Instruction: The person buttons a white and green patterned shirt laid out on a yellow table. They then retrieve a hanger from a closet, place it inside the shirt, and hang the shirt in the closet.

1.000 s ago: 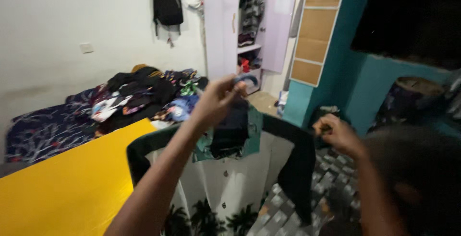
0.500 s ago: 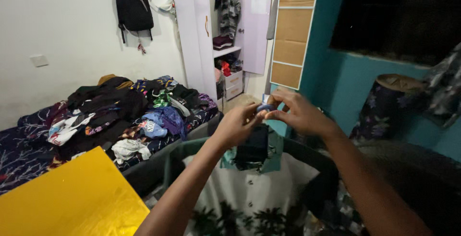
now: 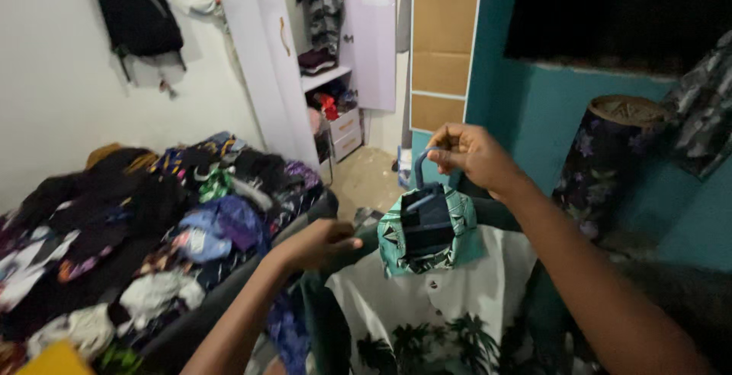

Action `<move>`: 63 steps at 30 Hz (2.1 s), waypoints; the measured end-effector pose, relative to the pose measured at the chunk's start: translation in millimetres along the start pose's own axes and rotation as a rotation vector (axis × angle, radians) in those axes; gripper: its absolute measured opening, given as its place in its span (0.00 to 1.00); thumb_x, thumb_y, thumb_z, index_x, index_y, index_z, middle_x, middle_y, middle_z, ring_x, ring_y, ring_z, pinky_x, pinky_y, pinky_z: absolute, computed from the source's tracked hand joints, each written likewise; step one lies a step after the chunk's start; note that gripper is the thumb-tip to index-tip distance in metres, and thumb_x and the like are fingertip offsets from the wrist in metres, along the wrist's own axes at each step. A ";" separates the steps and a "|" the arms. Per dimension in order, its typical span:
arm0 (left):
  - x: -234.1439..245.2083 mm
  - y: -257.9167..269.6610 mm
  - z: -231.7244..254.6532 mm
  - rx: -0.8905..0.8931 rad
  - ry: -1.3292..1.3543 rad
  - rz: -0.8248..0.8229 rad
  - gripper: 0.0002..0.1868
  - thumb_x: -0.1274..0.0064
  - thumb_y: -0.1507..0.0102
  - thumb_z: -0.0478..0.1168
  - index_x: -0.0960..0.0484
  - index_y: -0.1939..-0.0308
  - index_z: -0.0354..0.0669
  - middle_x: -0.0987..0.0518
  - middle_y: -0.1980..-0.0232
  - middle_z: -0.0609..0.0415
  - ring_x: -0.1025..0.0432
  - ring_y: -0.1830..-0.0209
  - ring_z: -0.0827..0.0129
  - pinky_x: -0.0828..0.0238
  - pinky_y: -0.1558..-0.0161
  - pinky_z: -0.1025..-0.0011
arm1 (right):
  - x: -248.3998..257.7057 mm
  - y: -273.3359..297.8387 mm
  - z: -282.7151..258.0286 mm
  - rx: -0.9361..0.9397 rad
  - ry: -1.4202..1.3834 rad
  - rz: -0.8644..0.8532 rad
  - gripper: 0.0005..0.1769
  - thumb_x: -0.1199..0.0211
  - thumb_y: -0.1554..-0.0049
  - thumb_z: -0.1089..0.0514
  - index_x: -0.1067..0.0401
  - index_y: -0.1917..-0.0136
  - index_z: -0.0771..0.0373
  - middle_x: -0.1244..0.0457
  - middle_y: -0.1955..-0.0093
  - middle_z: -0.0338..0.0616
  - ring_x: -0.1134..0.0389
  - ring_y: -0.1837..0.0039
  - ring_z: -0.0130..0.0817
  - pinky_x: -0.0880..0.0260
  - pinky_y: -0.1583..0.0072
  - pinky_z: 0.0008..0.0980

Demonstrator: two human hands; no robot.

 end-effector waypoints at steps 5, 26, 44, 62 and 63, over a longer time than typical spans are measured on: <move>63.7 -44.6 -40.6 -0.066 0.089 0.201 0.22 0.37 0.38 0.52 0.22 0.66 0.34 0.26 0.73 0.48 0.32 0.72 0.68 0.33 0.68 0.65 | 27.4 -80.0 13.0 -0.028 -0.053 0.066 0.15 0.30 0.46 0.56 0.27 0.49 0.64 0.35 0.63 0.35 0.36 0.63 0.22 0.31 0.59 0.25; 196.4 -252.1 -145.0 -0.103 -0.699 0.844 0.29 0.38 0.46 0.65 0.26 0.76 0.42 0.23 0.78 0.46 0.27 0.80 0.49 0.32 0.77 0.57 | 131.8 -317.9 226.5 0.041 -0.238 0.061 0.10 0.34 0.40 0.56 0.27 0.52 0.65 0.37 0.63 0.32 0.43 0.65 0.18 0.44 0.63 0.21; 293.6 -336.7 -224.6 0.002 -0.824 1.069 0.17 0.38 0.42 0.51 0.25 0.74 0.44 0.28 0.78 0.49 0.30 0.80 0.51 0.36 0.76 0.57 | 150.6 -534.1 356.8 0.005 -0.298 -0.154 0.09 0.36 0.39 0.57 0.28 0.52 0.65 0.43 0.68 0.30 0.48 0.68 0.16 0.49 0.66 0.21; 420.1 -581.6 -455.5 0.039 0.093 0.556 0.22 0.41 0.39 0.54 0.17 0.49 0.42 0.22 0.58 0.55 0.25 0.58 0.66 0.27 0.55 0.67 | 75.8 -816.0 445.1 0.146 -0.202 -0.289 0.09 0.35 0.38 0.56 0.26 0.53 0.65 0.41 0.66 0.32 0.43 0.65 0.19 0.40 0.62 0.22; 417.8 -604.5 -468.4 0.097 0.212 0.466 0.24 0.40 0.40 0.54 0.17 0.47 0.44 0.22 0.58 0.58 0.25 0.59 0.69 0.27 0.56 0.69 | 74.6 -828.1 452.6 0.155 -0.200 -0.302 0.09 0.35 0.38 0.56 0.27 0.53 0.65 0.40 0.66 0.33 0.41 0.64 0.19 0.39 0.62 0.22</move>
Point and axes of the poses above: each hand's wrist, its own y-axis away from the middle knuckle, its own x-axis out of the back of the hand, z = x × y, the point moved 9 cm from there along -y, towards the middle knuckle
